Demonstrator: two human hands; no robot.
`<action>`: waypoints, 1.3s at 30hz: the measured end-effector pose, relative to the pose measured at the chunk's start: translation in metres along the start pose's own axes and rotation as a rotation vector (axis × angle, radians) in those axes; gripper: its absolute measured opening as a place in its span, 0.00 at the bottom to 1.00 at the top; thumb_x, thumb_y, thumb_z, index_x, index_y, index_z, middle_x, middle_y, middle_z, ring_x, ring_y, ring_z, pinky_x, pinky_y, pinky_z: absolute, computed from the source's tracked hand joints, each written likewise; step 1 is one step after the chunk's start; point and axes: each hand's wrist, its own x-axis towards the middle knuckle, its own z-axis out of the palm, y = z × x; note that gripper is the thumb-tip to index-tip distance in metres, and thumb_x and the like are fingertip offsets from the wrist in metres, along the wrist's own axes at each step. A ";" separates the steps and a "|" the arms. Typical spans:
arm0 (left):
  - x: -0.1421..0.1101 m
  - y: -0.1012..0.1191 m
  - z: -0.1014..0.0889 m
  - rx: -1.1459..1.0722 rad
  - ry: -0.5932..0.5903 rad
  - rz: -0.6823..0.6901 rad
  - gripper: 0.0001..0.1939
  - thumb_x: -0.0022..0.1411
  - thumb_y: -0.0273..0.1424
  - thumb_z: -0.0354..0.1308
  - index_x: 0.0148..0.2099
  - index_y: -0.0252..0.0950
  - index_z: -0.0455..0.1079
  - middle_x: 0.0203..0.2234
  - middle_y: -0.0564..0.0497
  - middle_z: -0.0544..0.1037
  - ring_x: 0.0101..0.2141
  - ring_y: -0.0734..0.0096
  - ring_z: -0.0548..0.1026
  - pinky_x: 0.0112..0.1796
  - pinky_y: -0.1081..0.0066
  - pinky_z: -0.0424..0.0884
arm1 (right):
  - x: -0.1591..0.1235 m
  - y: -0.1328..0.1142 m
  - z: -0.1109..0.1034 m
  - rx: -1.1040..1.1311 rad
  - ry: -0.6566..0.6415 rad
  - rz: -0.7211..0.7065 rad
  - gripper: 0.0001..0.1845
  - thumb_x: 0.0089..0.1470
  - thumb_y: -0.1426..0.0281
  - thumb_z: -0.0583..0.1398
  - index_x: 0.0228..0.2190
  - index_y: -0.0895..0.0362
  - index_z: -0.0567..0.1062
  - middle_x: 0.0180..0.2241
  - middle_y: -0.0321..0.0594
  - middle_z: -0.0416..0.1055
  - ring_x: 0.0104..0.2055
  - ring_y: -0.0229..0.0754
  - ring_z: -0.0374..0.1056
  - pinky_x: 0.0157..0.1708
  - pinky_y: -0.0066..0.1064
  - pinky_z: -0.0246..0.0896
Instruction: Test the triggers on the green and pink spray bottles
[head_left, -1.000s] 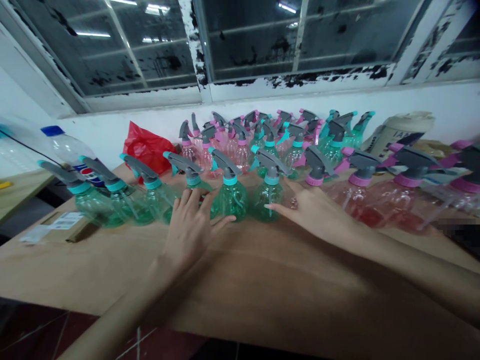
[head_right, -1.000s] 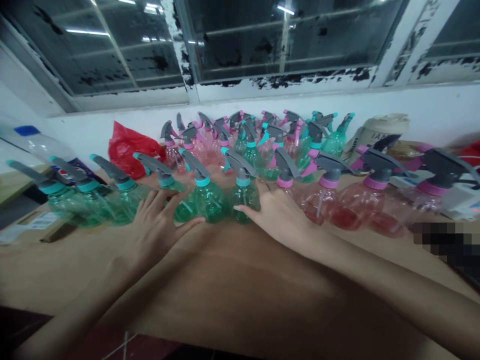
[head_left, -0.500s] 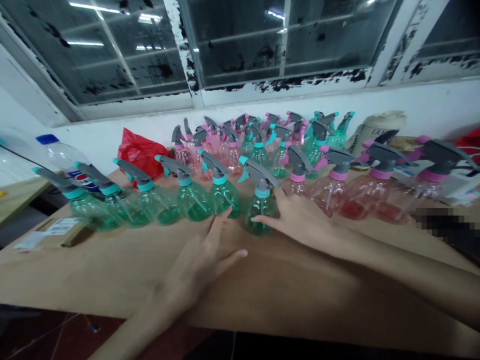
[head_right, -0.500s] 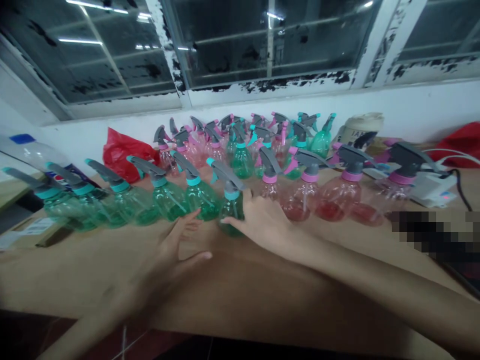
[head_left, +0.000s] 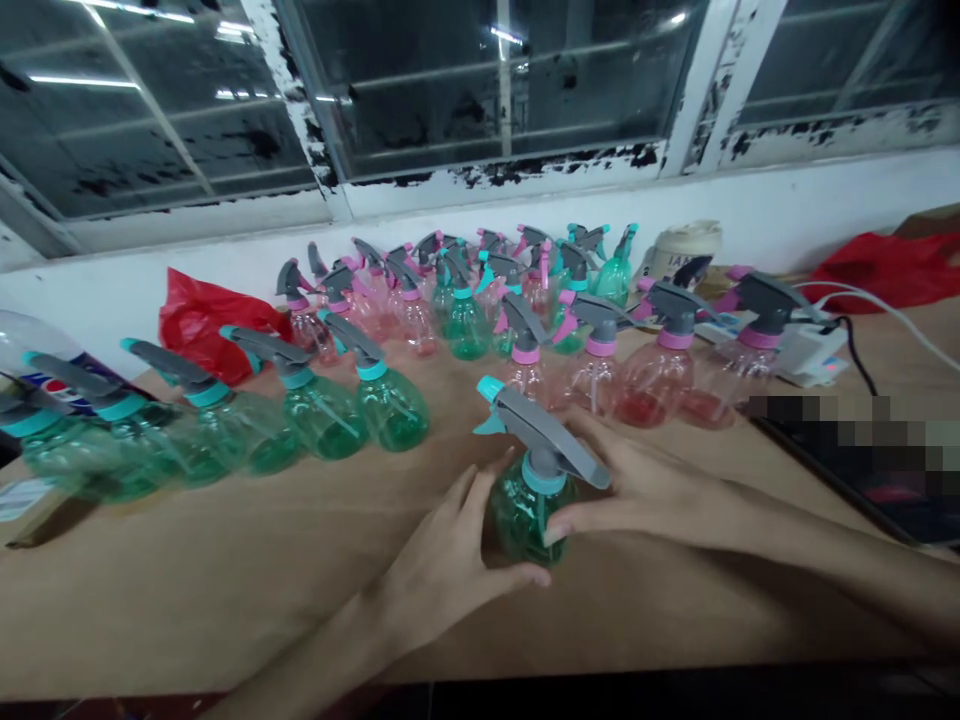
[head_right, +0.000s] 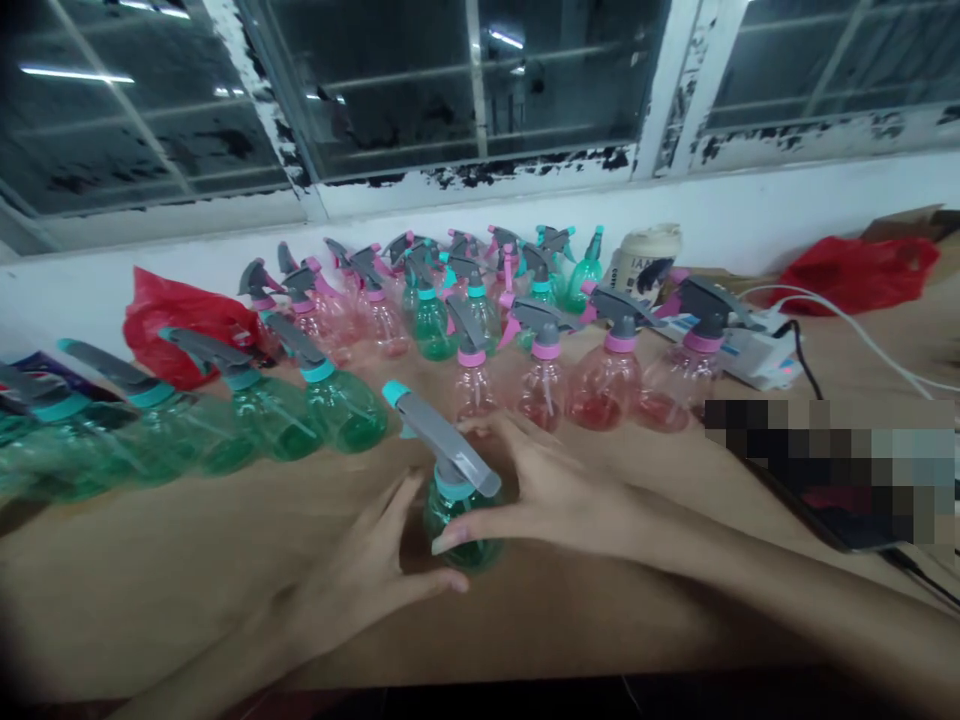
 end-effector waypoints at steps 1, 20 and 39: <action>0.004 0.001 0.005 -0.012 -0.007 0.008 0.46 0.49 0.46 0.67 0.64 0.43 0.47 0.53 0.41 0.67 0.53 0.45 0.66 0.47 0.47 0.67 | 0.001 0.002 -0.003 0.083 -0.002 -0.016 0.36 0.41 0.54 0.67 0.50 0.51 0.64 0.48 0.42 0.69 0.46 0.48 0.69 0.42 0.39 0.67; 0.044 -0.046 0.023 0.125 -0.095 0.142 0.47 0.43 0.49 0.68 0.61 0.41 0.53 0.55 0.42 0.64 0.55 0.49 0.61 0.53 0.50 0.58 | 0.018 0.021 -0.004 0.324 0.206 -0.159 0.14 0.53 0.72 0.58 0.43 0.48 0.72 0.36 0.34 0.73 0.34 0.39 0.70 0.40 0.36 0.67; 0.033 -0.039 0.030 0.430 -0.128 0.305 0.27 0.67 0.44 0.51 0.60 0.30 0.58 0.58 0.40 0.64 0.59 0.54 0.59 0.56 0.55 0.60 | 0.015 0.014 -0.008 0.241 0.167 -0.034 0.11 0.56 0.60 0.57 0.30 0.54 0.71 0.27 0.35 0.70 0.28 0.38 0.69 0.31 0.31 0.67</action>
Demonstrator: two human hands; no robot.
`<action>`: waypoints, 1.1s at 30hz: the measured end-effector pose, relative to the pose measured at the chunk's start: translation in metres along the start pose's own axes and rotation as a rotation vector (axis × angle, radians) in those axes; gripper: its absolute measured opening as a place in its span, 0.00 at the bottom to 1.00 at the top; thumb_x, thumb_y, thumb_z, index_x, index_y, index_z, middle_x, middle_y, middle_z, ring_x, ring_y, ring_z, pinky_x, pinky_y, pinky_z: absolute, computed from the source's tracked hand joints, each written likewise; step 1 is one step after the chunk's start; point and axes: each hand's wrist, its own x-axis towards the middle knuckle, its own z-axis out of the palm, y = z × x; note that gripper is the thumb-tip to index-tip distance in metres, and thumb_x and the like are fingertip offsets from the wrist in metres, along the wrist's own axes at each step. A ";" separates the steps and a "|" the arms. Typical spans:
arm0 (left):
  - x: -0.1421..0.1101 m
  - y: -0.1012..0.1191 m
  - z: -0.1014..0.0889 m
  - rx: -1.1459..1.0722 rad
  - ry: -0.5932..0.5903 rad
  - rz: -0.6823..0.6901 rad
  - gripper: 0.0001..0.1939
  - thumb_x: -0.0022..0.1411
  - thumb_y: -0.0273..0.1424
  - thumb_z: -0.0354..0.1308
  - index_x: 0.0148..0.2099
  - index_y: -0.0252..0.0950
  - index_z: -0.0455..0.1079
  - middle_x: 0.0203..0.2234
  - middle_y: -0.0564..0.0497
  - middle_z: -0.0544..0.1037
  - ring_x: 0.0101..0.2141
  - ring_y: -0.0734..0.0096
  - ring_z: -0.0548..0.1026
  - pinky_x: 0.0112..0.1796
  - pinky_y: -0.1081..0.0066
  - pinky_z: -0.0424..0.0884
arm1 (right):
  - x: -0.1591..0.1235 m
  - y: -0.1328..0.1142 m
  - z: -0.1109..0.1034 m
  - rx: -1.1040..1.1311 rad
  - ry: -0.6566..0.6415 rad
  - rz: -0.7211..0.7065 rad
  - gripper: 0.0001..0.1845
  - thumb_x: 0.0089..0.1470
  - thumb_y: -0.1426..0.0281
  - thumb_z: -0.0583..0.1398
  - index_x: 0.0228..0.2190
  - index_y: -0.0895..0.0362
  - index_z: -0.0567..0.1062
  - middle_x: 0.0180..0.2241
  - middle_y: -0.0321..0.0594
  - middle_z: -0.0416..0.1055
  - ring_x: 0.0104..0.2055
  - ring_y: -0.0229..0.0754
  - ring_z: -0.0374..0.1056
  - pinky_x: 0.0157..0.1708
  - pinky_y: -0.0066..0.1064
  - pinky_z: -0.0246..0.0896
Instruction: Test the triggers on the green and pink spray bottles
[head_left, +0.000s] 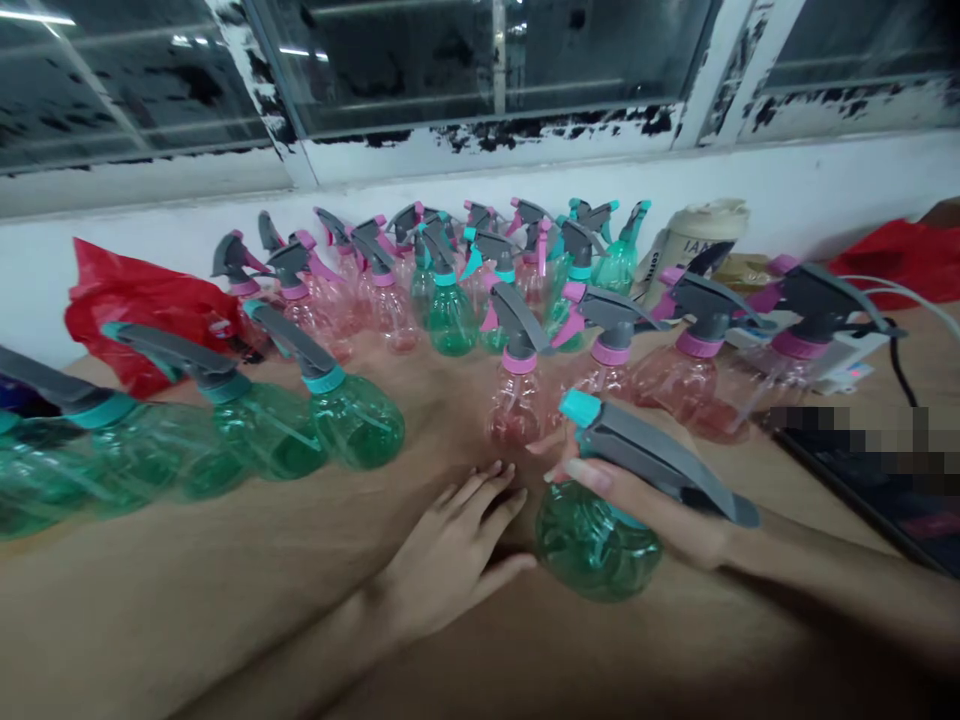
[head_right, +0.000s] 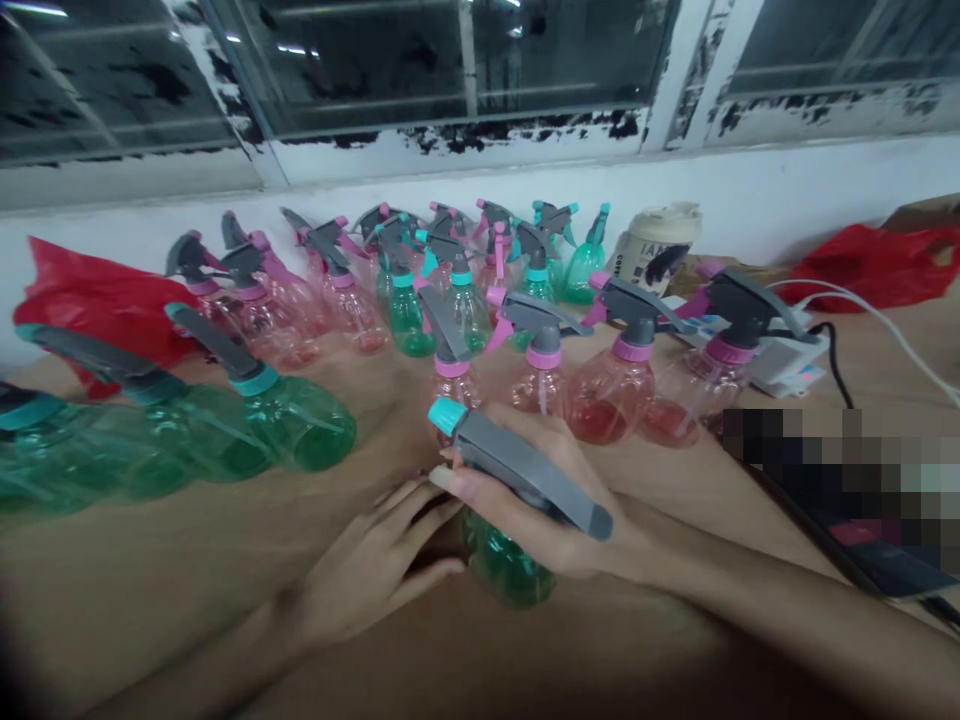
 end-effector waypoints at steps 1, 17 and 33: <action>0.000 0.000 0.000 0.006 0.000 0.005 0.27 0.67 0.44 0.50 0.60 0.30 0.58 0.58 0.40 0.64 0.59 0.54 0.59 0.56 0.55 0.60 | 0.001 0.000 0.000 0.028 -0.006 -0.007 0.09 0.56 0.61 0.57 0.32 0.54 0.71 0.29 0.35 0.71 0.29 0.38 0.69 0.32 0.31 0.68; 0.000 0.006 -0.003 -0.113 0.055 0.023 0.23 0.68 0.39 0.51 0.58 0.30 0.61 0.56 0.40 0.67 0.58 0.55 0.62 0.54 0.54 0.63 | 0.001 0.001 0.003 0.085 0.022 -0.080 0.19 0.53 0.70 0.61 0.48 0.49 0.73 0.40 0.36 0.75 0.40 0.40 0.72 0.40 0.31 0.70; -0.004 0.012 -0.006 -0.257 0.134 -0.072 0.32 0.65 0.41 0.51 0.66 0.34 0.46 0.57 0.40 0.65 0.55 0.54 0.65 0.51 0.54 0.67 | 0.002 0.000 0.001 0.226 -0.048 -0.006 0.13 0.52 0.68 0.62 0.42 0.50 0.74 0.42 0.37 0.74 0.37 0.41 0.73 0.36 0.32 0.72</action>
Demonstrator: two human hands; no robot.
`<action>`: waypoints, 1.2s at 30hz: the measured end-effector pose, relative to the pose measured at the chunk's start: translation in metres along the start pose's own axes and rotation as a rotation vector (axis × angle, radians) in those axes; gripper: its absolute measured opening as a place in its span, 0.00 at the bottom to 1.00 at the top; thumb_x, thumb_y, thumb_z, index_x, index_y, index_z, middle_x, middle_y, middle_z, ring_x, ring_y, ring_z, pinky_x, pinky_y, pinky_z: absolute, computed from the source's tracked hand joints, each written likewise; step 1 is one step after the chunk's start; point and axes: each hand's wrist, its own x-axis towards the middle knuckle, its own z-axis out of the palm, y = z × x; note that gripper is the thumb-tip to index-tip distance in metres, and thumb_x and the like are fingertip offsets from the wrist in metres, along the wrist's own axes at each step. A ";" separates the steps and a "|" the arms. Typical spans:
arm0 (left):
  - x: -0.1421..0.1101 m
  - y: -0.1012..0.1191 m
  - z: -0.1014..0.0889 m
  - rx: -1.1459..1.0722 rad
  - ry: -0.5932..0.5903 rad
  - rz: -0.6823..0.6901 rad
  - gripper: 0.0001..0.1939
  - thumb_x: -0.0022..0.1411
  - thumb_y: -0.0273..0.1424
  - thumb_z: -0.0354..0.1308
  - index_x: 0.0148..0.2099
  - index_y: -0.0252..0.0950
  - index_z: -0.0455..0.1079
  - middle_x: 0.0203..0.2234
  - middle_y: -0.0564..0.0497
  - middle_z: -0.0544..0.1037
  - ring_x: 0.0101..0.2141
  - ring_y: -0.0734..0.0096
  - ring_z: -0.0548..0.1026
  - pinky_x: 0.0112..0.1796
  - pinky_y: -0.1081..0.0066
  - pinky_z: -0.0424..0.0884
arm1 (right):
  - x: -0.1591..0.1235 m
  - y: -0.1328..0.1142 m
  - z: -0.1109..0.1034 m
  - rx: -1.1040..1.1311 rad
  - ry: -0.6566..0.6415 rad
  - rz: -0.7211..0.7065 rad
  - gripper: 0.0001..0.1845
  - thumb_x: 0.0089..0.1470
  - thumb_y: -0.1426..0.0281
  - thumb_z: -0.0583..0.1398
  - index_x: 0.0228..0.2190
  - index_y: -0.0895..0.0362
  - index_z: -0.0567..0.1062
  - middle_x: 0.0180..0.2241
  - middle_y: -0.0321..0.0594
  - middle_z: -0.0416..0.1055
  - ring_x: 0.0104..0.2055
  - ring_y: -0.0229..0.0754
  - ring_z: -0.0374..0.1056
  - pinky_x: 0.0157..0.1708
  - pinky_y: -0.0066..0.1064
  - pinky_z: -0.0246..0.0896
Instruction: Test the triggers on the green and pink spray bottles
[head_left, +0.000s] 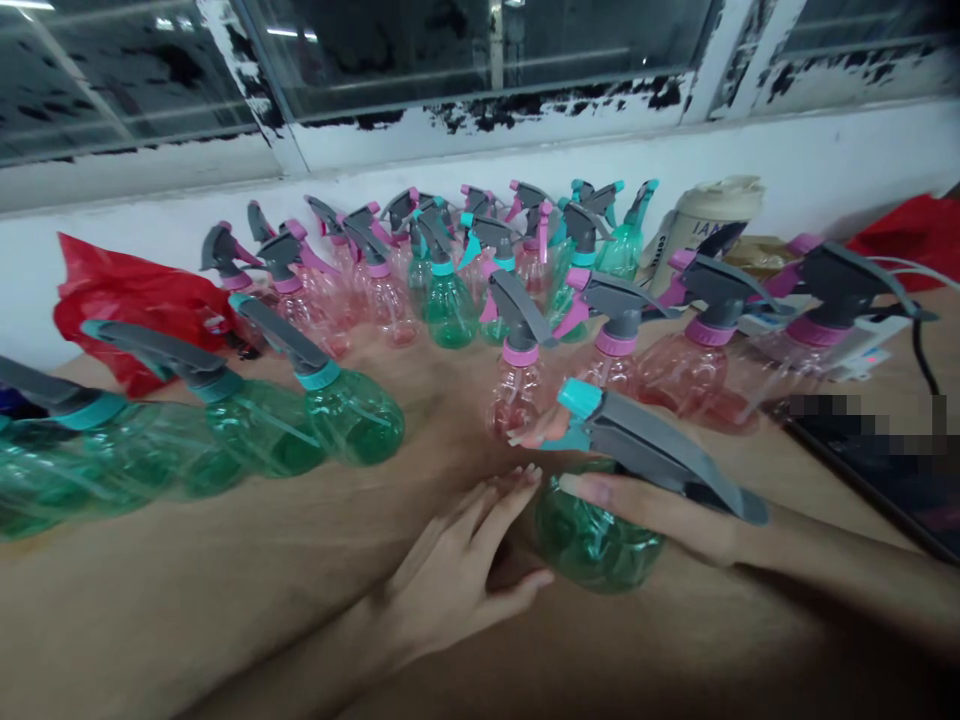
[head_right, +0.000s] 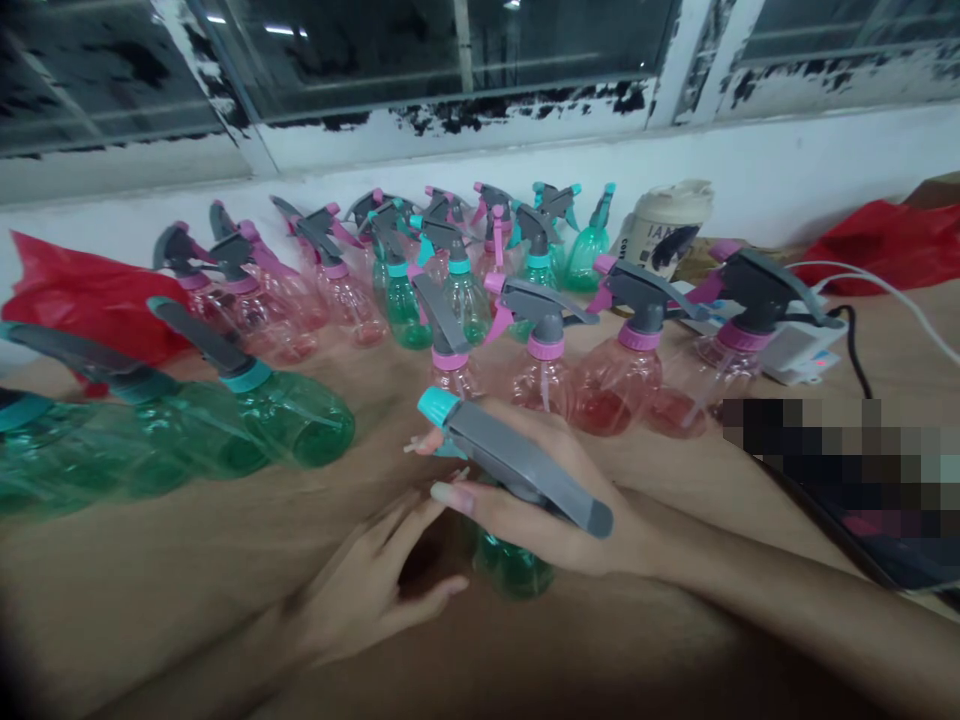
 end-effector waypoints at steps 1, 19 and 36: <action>-0.001 0.000 0.000 -0.002 -0.001 0.007 0.33 0.65 0.41 0.50 0.66 0.34 0.46 0.57 0.40 0.65 0.56 0.54 0.65 0.51 0.54 0.66 | 0.000 0.000 0.000 0.009 0.003 -0.009 0.11 0.52 0.69 0.61 0.40 0.51 0.74 0.41 0.37 0.75 0.37 0.40 0.73 0.35 0.31 0.72; 0.002 0.000 0.001 0.116 -0.105 0.060 0.38 0.62 0.45 0.54 0.65 0.31 0.46 0.60 0.38 0.60 0.60 0.53 0.58 0.56 0.54 0.59 | 0.005 0.000 -0.003 -0.106 0.019 -0.071 0.06 0.53 0.64 0.61 0.35 0.50 0.74 0.36 0.36 0.75 0.38 0.42 0.72 0.39 0.34 0.70; 0.002 -0.004 0.003 0.135 -0.066 -0.035 0.25 0.65 0.34 0.53 0.61 0.32 0.55 0.58 0.39 0.63 0.58 0.53 0.62 0.53 0.54 0.64 | -0.002 0.002 -0.003 -0.115 0.021 -0.082 0.19 0.52 0.66 0.62 0.48 0.43 0.72 0.48 0.34 0.72 0.49 0.46 0.69 0.50 0.40 0.67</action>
